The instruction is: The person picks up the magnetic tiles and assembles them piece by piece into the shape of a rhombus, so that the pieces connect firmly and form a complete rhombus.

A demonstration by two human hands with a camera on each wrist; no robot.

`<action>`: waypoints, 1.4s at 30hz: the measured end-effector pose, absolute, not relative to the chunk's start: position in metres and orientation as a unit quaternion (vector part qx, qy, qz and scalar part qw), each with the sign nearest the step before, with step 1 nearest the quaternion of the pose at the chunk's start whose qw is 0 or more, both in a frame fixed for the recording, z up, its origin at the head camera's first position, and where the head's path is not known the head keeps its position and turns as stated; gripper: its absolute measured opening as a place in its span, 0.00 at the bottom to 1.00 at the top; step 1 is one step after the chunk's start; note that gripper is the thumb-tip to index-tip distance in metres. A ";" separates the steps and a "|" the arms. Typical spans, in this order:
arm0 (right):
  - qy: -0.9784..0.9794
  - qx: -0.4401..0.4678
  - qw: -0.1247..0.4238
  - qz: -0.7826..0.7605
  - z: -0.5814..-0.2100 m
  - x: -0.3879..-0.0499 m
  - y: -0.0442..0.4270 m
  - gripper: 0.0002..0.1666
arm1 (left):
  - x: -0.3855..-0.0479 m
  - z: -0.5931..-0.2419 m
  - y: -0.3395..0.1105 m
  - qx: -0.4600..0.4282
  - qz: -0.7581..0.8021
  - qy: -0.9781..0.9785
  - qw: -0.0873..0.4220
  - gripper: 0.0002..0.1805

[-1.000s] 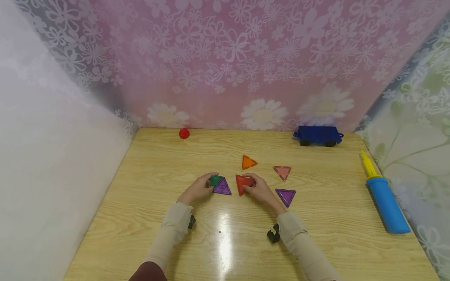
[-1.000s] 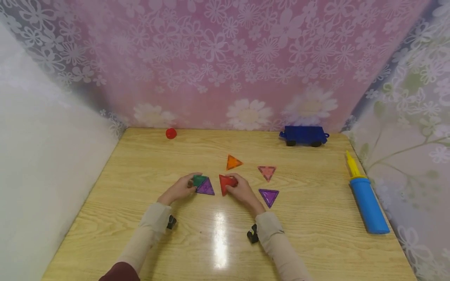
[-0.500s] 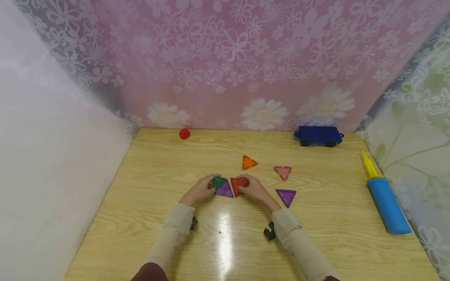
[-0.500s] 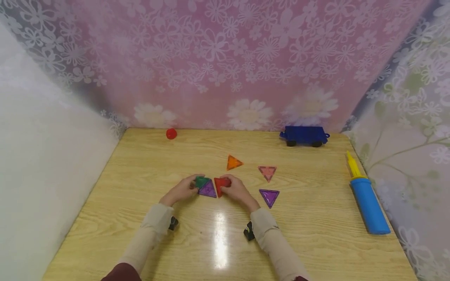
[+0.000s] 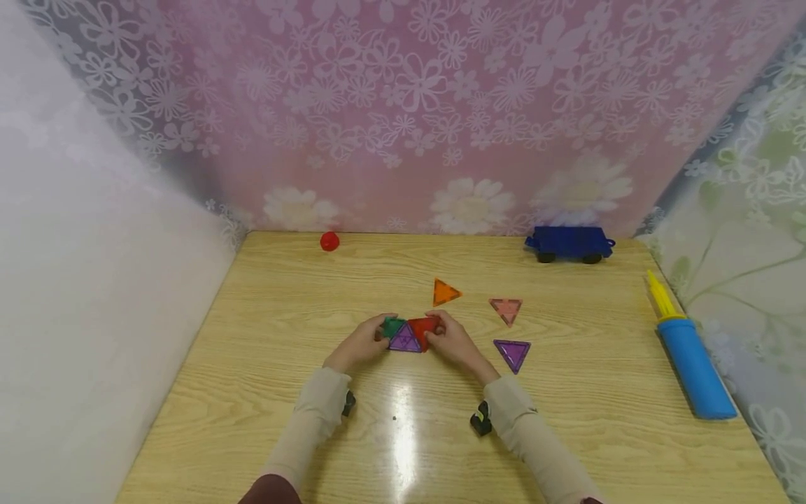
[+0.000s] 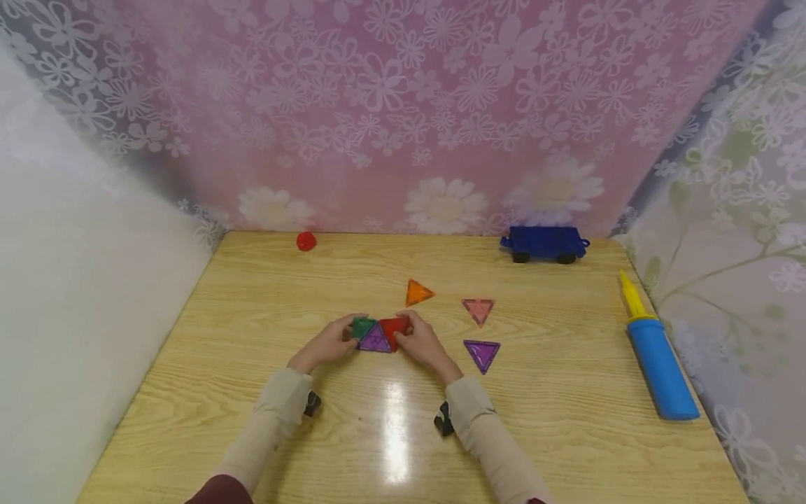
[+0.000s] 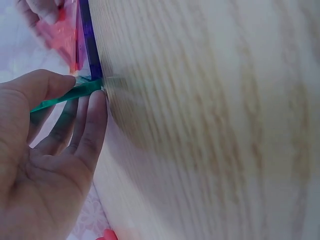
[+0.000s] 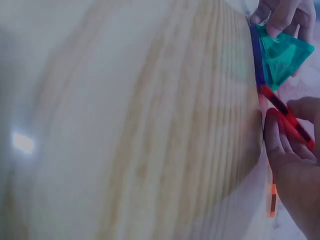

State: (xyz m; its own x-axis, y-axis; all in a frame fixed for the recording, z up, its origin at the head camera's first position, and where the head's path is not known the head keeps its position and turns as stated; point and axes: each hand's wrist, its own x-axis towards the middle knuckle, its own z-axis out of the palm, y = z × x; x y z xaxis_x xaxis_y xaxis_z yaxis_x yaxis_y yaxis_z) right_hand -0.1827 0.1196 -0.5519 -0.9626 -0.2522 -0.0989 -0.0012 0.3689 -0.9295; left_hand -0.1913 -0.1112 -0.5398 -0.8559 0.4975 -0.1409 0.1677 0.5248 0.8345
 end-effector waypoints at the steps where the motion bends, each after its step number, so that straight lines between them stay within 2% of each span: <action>1: 0.817 -0.080 0.107 -0.561 -0.552 -0.182 0.119 0.27 | -0.191 -0.541 -0.111 0.197 0.448 0.853 0.181 0.30; 12: 0.815 -0.097 0.060 -0.568 -0.552 -0.179 0.109 0.23 | -0.191 -0.547 -0.108 0.206 0.438 0.859 0.163 0.31; 29: 0.807 -0.171 0.062 -0.562 -0.547 -0.176 0.104 0.19 | -0.188 -0.544 -0.104 0.231 0.437 0.858 0.143 0.29; 38: 0.814 -0.167 0.067 -0.553 -0.548 -0.176 0.104 0.18 | -0.189 -0.544 -0.101 0.226 0.441 0.856 0.147 0.30; 42: 0.825 -0.180 0.051 -0.533 -0.547 -0.176 0.104 0.18 | -0.188 -0.544 -0.101 0.219 0.434 0.861 0.149 0.29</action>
